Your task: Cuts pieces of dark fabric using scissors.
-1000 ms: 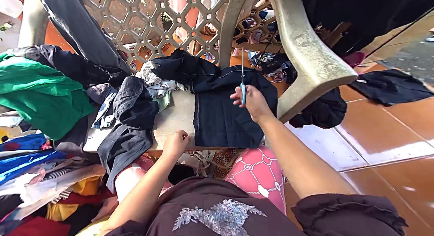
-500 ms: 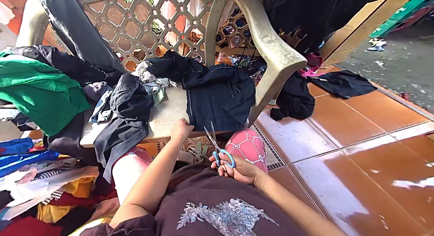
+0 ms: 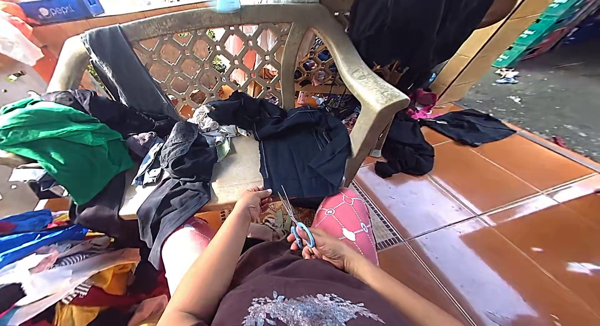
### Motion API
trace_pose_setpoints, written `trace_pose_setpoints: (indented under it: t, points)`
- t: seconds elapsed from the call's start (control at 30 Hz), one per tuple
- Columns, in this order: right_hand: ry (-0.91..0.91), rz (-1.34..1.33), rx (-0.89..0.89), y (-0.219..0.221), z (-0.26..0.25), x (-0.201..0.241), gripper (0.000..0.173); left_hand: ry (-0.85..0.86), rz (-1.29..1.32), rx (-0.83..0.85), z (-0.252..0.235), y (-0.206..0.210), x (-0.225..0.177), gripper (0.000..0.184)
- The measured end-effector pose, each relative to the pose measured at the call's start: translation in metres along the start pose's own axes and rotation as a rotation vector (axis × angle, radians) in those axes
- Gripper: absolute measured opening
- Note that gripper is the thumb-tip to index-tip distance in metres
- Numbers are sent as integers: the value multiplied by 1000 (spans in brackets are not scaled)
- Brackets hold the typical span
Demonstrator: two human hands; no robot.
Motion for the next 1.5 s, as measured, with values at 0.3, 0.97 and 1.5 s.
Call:
trace_pose_setpoints:
  t: [0.3,0.97,1.5]
  points:
    - [-26,67,-16,17,-4,5,37,-37,166,22,9,4,27,13]
    - [-56,126,53,8,3,2,28,-17,285,-23,7,-6,3,8]
    - [2,-12,-6,17,-18,19,40,-46,143,9,19,8,30,10]
Point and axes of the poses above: each hand's wrist, its own z-axis away from the middle knuckle, its own y-axis out of the palm, x = y × z, the point moved 1 cm from there along -z, towards the middle knuckle, and after that the axes turned 4 degrees about x, right-handed, at the moved point
